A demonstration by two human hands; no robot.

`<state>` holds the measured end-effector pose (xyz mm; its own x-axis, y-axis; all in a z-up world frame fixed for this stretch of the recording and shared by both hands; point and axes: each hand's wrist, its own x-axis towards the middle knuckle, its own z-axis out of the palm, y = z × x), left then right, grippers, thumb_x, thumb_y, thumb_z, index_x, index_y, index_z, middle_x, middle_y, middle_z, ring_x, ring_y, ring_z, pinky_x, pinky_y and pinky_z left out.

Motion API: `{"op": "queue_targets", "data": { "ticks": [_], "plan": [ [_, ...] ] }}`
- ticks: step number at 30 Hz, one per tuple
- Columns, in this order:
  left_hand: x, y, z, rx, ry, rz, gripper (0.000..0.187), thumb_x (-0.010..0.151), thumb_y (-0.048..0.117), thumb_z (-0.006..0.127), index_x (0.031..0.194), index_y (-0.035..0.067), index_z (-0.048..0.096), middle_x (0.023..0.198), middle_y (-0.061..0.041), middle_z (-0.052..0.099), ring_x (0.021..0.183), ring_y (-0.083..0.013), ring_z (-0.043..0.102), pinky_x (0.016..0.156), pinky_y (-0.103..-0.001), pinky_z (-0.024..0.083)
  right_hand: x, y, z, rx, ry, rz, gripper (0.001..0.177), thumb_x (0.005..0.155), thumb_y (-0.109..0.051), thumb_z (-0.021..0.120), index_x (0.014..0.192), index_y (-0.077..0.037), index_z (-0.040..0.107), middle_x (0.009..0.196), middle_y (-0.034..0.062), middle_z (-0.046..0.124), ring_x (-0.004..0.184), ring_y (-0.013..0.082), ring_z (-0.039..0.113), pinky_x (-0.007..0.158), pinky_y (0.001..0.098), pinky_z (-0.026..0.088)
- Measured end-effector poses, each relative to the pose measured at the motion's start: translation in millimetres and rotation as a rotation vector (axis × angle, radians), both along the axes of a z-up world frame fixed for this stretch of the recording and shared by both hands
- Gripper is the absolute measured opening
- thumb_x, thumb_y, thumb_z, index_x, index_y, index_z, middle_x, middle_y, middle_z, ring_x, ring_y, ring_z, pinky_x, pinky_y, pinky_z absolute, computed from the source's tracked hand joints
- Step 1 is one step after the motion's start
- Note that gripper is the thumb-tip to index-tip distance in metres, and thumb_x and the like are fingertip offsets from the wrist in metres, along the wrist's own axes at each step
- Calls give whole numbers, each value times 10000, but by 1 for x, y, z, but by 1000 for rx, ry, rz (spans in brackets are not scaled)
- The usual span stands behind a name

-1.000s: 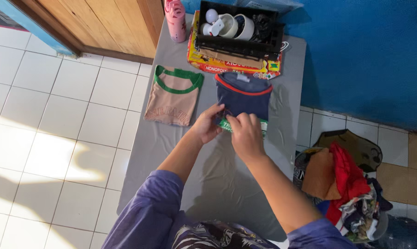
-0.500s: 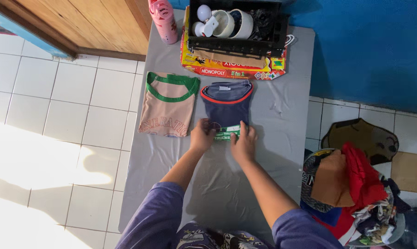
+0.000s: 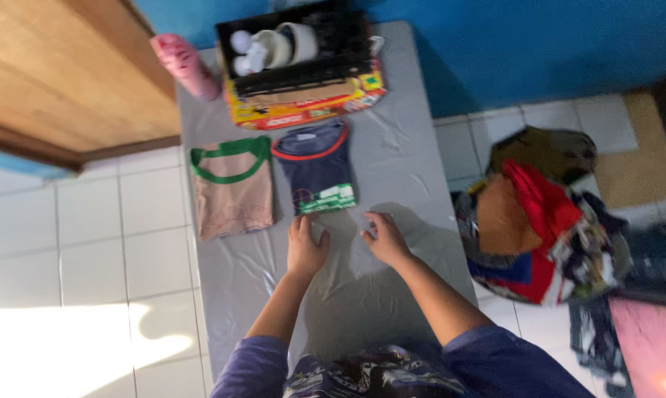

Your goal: The person picks up several garments from a laundry basket and folds them one by one on a table, including a t-shirt, a long-sleeved shirt, and a pair of pants.

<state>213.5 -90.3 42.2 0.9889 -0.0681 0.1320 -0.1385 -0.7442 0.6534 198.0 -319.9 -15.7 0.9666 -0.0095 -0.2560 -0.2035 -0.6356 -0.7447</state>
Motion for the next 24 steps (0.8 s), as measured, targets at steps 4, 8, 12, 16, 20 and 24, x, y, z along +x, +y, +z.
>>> {"op": "queue_targets", "data": {
  "ticks": [4,8,12,16,20,24],
  "plan": [
    [-26,-21,-4,-248,348,-215,322,842,128,723,1154,56,693,1065,-142,749,991,-274,726,884,-392,573,-50,-26,1,14,53,-78,339,913,-199,736,1233,-106,674,1085,69,702,930,200,674,850,365,564],
    [-42,-41,-8,-292,335,-408,279,833,114,732,1100,38,713,1047,-146,742,938,-262,739,829,-379,584,-100,-46,3,72,-66,-270,283,892,-186,741,1150,-76,703,989,62,744,851,193,710,803,340,583],
    [-49,-68,-12,-260,315,-531,256,866,119,724,1114,54,716,1062,-133,747,935,-237,750,782,-353,599,-147,-69,16,75,-158,-429,249,906,-186,735,1127,-74,710,975,70,752,848,186,721,792,325,582],
    [-70,-109,-8,-294,286,-573,267,838,101,723,1101,53,712,1030,-123,756,895,-230,758,735,-346,602,-191,-107,15,-2,-246,-434,236,931,-207,742,1133,-88,714,1003,69,758,889,176,724,813,318,577],
    [-83,-150,6,-287,349,-627,241,847,97,715,1085,59,721,1011,-111,762,896,-221,757,750,-354,602,-219,-159,-17,66,-166,-539,274,918,-223,744,1151,-84,710,973,65,770,868,169,731,814,318,575],
    [-81,-192,9,-158,377,-642,237,849,91,689,1081,75,733,985,-98,772,882,-229,754,789,-360,591,-222,-216,-37,204,-200,-586,283,928,-233,727,1160,-71,706,995,63,769,896,152,731,822,313,576]
  ]
}}
